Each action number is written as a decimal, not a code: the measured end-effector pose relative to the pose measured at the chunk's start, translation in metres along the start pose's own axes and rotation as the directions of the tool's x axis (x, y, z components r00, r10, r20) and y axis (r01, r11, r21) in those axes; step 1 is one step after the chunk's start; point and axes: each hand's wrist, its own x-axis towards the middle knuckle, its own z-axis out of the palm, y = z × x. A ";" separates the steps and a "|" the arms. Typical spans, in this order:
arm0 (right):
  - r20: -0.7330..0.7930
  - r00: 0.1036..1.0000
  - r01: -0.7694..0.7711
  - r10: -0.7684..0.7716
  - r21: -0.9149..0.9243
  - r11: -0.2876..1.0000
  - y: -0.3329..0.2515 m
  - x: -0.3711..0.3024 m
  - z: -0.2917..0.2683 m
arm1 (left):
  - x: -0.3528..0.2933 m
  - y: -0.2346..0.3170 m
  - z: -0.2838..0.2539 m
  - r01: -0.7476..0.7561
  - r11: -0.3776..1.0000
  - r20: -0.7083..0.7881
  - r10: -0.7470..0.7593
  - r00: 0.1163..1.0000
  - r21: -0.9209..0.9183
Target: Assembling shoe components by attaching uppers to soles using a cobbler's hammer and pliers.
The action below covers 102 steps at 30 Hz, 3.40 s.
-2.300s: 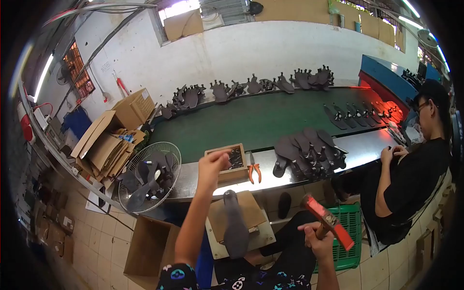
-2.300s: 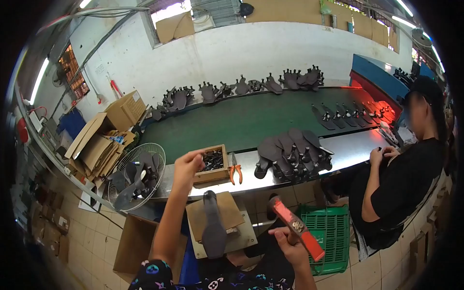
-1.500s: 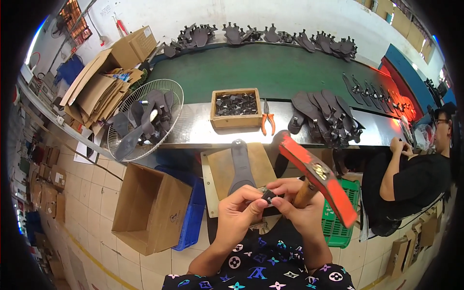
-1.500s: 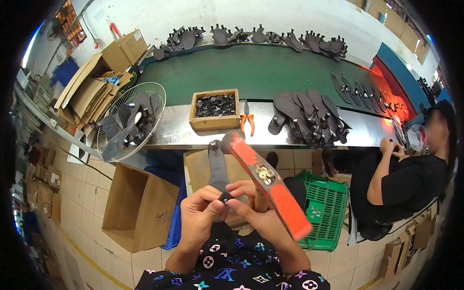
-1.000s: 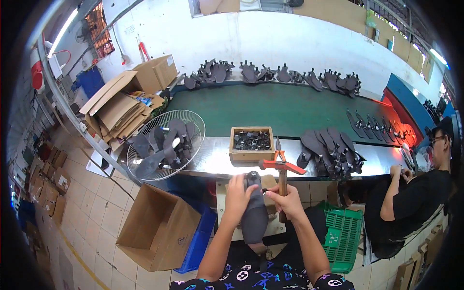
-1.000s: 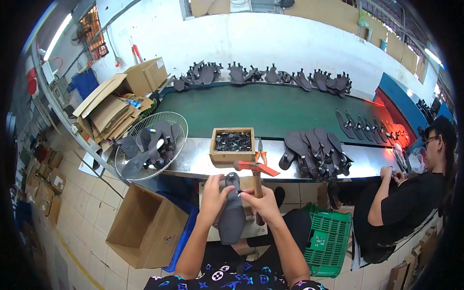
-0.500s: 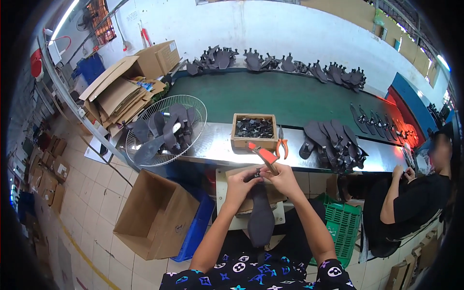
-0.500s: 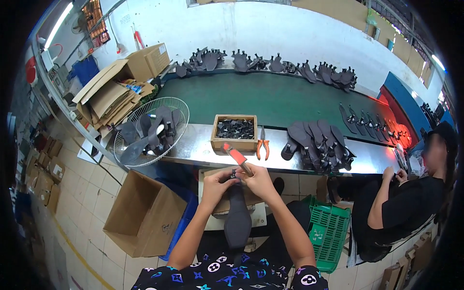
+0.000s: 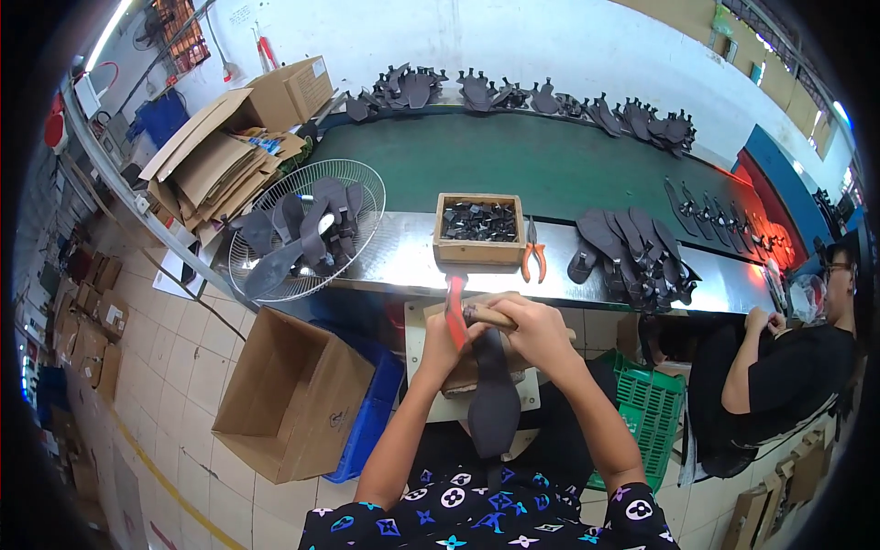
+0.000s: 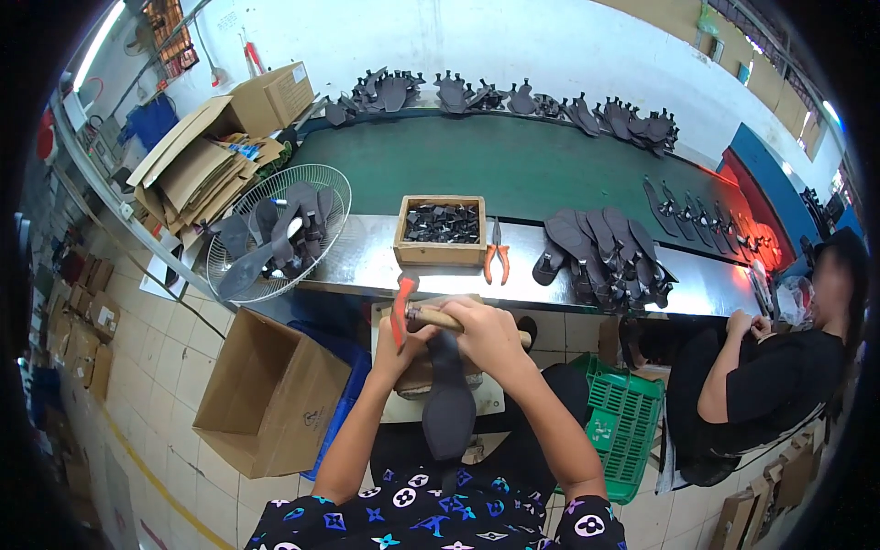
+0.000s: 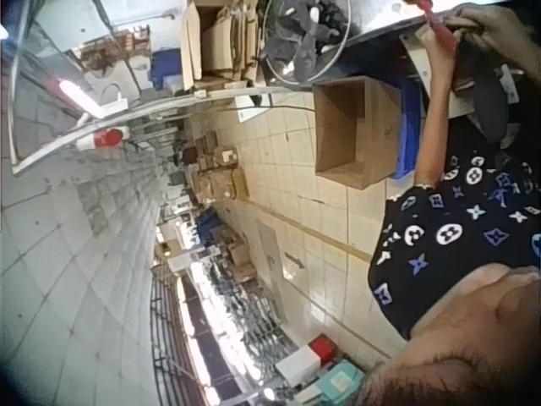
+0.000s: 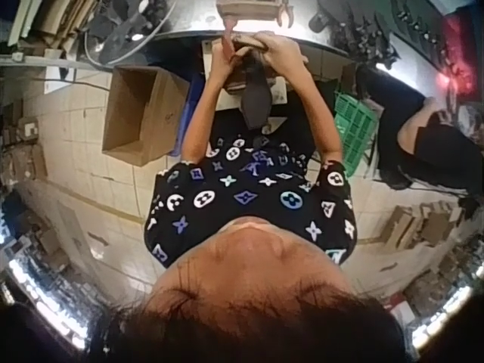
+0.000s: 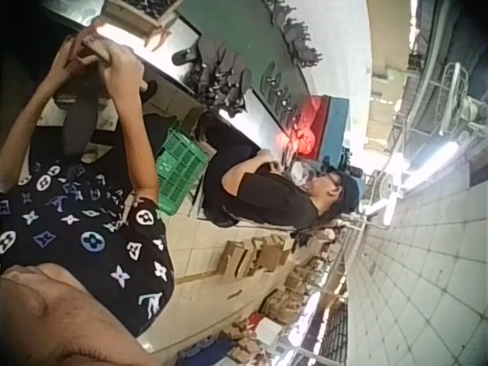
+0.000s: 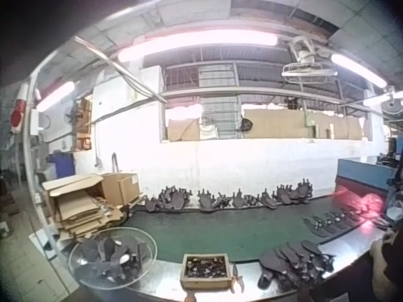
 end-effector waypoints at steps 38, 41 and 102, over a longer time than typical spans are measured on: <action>0.099 0.980 -0.181 0.172 0.093 0.979 -0.035 -0.045 -0.068 | -0.015 -0.011 -0.010 0.051 0.842 0.215 -0.196 0.957 0.538; -0.045 0.999 -0.027 0.029 0.044 0.999 -0.082 -0.031 -0.103 | -0.016 -0.002 -0.022 0.109 0.859 0.205 -0.240 0.949 0.500; 0.334 0.924 -0.271 0.186 0.916 -0.296 -0.088 -0.150 -0.041 | -0.110 0.154 0.000 0.957 0.211 0.955 -0.178 0.238 -0.199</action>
